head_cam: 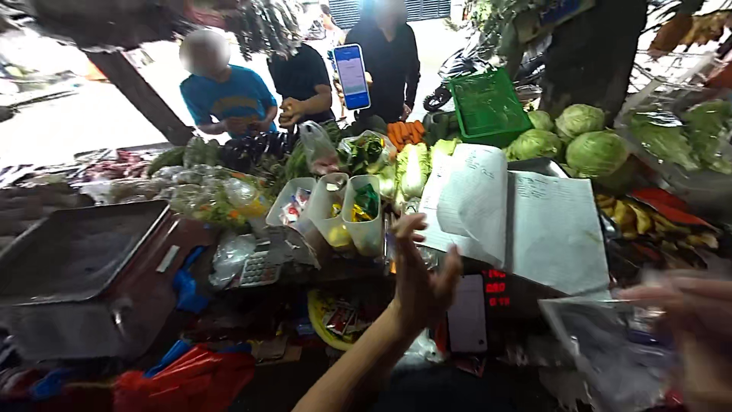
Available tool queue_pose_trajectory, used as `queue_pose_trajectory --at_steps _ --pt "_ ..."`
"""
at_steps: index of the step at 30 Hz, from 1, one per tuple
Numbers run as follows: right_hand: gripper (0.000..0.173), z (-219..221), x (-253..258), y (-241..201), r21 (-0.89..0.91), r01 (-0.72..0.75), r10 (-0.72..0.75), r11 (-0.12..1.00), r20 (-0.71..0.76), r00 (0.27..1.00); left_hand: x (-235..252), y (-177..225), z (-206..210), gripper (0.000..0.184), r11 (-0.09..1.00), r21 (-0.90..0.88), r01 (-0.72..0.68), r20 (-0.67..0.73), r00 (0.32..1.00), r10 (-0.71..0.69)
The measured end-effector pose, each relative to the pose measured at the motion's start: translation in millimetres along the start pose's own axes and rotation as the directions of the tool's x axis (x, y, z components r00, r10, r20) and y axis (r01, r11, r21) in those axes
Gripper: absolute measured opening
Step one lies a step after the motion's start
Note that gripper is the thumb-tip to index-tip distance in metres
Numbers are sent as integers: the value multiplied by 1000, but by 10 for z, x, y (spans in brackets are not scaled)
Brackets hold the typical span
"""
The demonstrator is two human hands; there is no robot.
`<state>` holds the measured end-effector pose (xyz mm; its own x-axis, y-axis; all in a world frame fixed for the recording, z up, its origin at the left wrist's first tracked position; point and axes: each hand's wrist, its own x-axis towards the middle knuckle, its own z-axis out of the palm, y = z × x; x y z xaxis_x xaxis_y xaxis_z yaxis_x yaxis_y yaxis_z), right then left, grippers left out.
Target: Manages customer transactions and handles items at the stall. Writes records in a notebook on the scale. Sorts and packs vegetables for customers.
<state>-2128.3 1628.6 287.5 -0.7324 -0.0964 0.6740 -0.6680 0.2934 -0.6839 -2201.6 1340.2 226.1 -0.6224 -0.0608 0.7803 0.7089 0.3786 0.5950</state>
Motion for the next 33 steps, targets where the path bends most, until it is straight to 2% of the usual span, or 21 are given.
queue_pose_trajectory --at_steps 1,3,4,5,6,8,11,12,13,14,16,17,18,20,21,22,23,25,28,30,33 --pt "29 191 57 -2 -3 25 -25 1000 79 997 -19 134 -66 62 986 -165 -13 158 987 40" --pt "26 553 121 80 -25 124 -121 992 106 987 -51 344 -115 95 901 -398 170 508 859 62" --pt "22 708 143 137 -61 175 -171 983 76 982 -89 381 -111 98 848 -426 315 623 782 22" --pt "20 838 161 182 -117 223 -218 968 52 975 -137 385 -109 87 766 -427 480 688 722 -69" --pt "19 947 169 206 -183 265 -261 947 48 964 -180 372 -113 69 654 -417 631 710 676 -199" --pt "21 1115 132 208 -269 323 -302 907 116 946 -216 277 -171 42 455 -429 780 665 614 -426" --pt "24 1347 -4 224 -253 448 -356 858 335 872 -232 139 -331 42 248 -546 800 563 569 -599" --pt "26 1414 -43 240 -242 488 -365 839 415 833 -244 134 -395 49 230 -554 800 562 563 -606" --pt "29 1470 -73 271 -214 516 -368 829 484 794 -267 124 -467 59 266 -540 799 582 583 -567" --pt "33 1506 -93 308 -165 515 -359 841 542 760 -306 91 -535 67 350 -512 785 601 618 -507" --pt "45 1510 -133 352 -20 395 -296 918 629 719 -391 14 -653 56 541 -459 705 599 695 -398" --pt "49 1481 -159 367 33 309 -254 950 655 712 -424 -28 -717 47 631 -394 668 577 715 -395" --pt "49 1431 -183 383 52 240 -216 969 648 730 -449 -87 -794 37 719 -288 632 540 727 -423" --pt "37 1291 -226 406 -40 178 -136 983 488 862 -481 -253 -927 31 853 122 508 403 760 -510" --pt "33 1221 -251 414 -160 145 -84 977 335 938 -486 -329 -954 32 843 337 419 337 782 -524" --pt "33 1157 -266 421 -311 79 -28 947 165 986 -486 -402 -922 32 807 473 354 278 809 -518" --pt "38 1101 -265 422 -477 -19 31 879 16 999 -484 -479 -845 31 769 559 310 236 830 -506" --pt "64 1025 -255 428 -693 -242 196 679 -147 970 -495 -661 -612 30 727 640 250 216 849 -482" --pt "89 1047 -277 504 -769 -411 325 490 -277 904 -520 -1035 -210 38 719 680 144 275 859 -432" --pt "93 1055 -271 541 -754 -466 368 463 -314 875 -485 -1316 -7 46 723 685 89 311 862 -401" --pt "98 1036 -243 585 -685 -541 447 488 -337 829 -460 -1757 114 54 815 560 152 329 862 -386"
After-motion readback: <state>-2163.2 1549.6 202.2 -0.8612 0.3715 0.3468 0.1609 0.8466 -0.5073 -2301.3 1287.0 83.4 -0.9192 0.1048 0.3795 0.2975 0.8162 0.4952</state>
